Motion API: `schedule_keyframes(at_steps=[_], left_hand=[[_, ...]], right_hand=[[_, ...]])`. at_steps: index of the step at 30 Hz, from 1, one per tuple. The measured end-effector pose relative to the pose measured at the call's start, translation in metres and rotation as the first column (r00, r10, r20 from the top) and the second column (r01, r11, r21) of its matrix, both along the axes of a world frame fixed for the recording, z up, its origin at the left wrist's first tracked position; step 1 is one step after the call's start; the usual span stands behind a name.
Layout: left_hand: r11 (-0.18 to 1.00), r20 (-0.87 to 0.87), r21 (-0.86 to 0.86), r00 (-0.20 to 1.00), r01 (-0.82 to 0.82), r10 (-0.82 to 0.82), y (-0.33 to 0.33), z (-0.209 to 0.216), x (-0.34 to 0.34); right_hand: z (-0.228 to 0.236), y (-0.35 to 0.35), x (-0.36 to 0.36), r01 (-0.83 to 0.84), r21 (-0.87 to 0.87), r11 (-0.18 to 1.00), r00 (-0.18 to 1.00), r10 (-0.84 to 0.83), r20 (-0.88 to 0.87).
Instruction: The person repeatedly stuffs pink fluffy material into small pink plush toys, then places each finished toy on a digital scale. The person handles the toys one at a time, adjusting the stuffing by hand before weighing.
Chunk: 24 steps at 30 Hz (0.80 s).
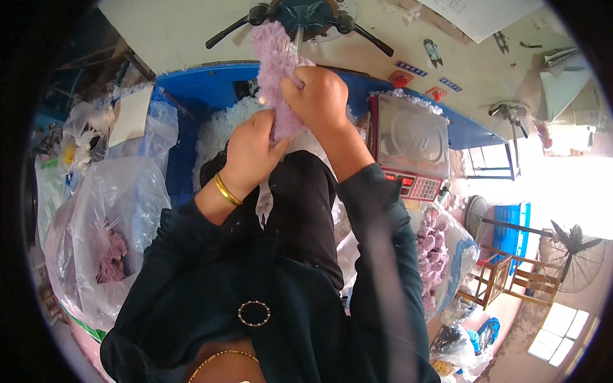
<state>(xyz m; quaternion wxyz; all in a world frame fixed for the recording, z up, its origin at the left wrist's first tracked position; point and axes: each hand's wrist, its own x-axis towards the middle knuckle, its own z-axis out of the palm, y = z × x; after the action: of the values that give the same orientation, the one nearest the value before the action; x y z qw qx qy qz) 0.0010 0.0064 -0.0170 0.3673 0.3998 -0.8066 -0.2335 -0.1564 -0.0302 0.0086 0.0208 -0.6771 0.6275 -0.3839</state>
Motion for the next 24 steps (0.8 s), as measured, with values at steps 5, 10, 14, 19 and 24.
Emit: schedule_keyframes(at_steps=[5,10,14,19,24], left_hand=[[0.943,-0.404,0.218,0.903,0.251,-0.147,-0.005,-0.007,0.017],[0.345,-0.858,0.505,0.419,0.791,0.297,-0.068,-0.021,0.002],[0.425,-0.821,0.531,0.322,0.733,0.472,-0.042,0.008,-0.023],[0.742,-0.312,0.641,0.95,0.199,0.015,0.006,-0.029,-0.018],[0.997,-0.39,-0.001,0.918,0.075,-0.07,-0.001,-0.014,-0.01]], right_hand=[[0.015,0.026,0.006,-0.05,0.123,0.991,0.994,0.037,0.106],[0.011,-0.05,0.001,0.06,0.002,0.998,0.998,-0.06,0.019],[0.007,-0.054,0.0,0.187,0.063,0.98,0.982,-0.186,-0.025],[0.008,-0.009,0.016,0.137,-0.003,0.991,0.991,-0.137,-0.01],[0.021,0.004,0.011,0.054,0.155,0.986,0.999,-0.052,-0.014]])
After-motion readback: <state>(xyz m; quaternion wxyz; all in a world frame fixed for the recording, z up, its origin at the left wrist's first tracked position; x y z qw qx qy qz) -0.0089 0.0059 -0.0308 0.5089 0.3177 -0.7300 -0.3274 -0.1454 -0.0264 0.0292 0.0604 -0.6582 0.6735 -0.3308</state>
